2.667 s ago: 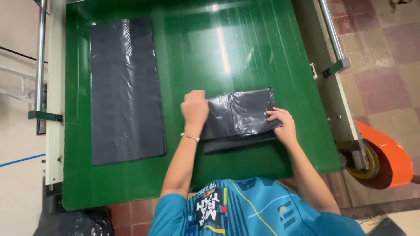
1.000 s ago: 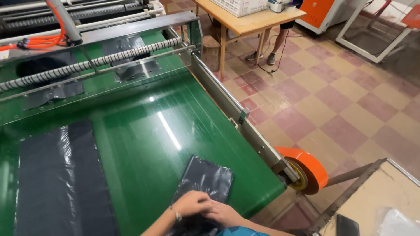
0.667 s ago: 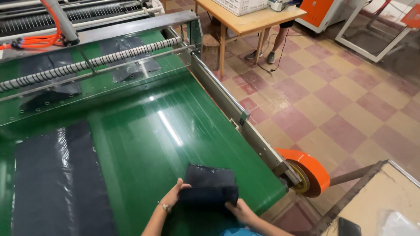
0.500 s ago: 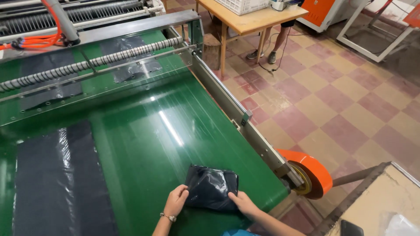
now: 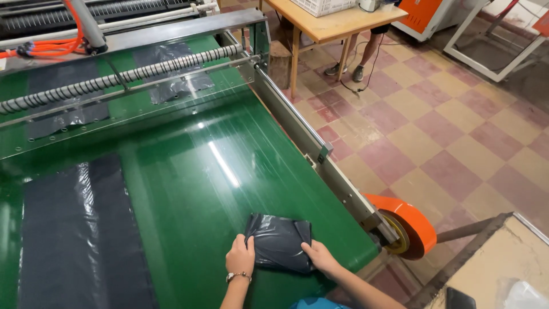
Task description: Folding plastic bags and placing them into a larger plastic packaging sleeve at the end of a production line.
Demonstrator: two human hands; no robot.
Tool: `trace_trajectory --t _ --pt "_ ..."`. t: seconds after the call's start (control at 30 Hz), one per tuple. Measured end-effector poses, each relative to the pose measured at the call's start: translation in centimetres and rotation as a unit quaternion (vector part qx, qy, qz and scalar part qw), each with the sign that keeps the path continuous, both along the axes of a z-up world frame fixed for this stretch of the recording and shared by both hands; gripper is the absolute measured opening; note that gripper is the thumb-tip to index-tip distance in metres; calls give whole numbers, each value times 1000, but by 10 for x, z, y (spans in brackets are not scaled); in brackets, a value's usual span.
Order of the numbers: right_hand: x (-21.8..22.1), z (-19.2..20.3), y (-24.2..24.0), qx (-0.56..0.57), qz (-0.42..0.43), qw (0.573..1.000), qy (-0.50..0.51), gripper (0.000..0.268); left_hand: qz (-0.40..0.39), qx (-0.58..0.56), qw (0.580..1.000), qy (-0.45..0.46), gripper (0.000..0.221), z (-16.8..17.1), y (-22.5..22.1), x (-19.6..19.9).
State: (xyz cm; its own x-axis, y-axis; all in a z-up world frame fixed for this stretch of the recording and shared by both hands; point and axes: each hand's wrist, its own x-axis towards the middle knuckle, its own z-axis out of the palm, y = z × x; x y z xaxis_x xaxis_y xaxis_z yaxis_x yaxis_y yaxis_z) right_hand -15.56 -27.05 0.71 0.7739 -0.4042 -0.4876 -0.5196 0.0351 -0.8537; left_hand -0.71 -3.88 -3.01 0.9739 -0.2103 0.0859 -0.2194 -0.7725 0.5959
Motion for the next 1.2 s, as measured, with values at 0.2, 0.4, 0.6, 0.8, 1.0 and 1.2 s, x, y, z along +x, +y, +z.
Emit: trace_trajectory --t 0.2,0.4,0.6,0.8,1.0,1.2 --pt "-8 23 5 -55 -1 998 36 27 -16 28 996 -88 35 12 15 -1" --pt "-25 83 26 -365 -22 930 34 23 48 102 984 -138 44 42 138 -17" --pt "20 97 149 -224 94 959 -148 16 200 238 895 -321 80 52 275 -36" --pt "119 34 314 117 214 968 -56 56 151 265 925 -226 125 27 335 -32" --pt "182 35 391 149 166 972 72 61 82 252 962 -70 129 40 346 -30" --pt "195 71 415 166 106 970 144 36 37 242 968 60 134 69 345 -32"
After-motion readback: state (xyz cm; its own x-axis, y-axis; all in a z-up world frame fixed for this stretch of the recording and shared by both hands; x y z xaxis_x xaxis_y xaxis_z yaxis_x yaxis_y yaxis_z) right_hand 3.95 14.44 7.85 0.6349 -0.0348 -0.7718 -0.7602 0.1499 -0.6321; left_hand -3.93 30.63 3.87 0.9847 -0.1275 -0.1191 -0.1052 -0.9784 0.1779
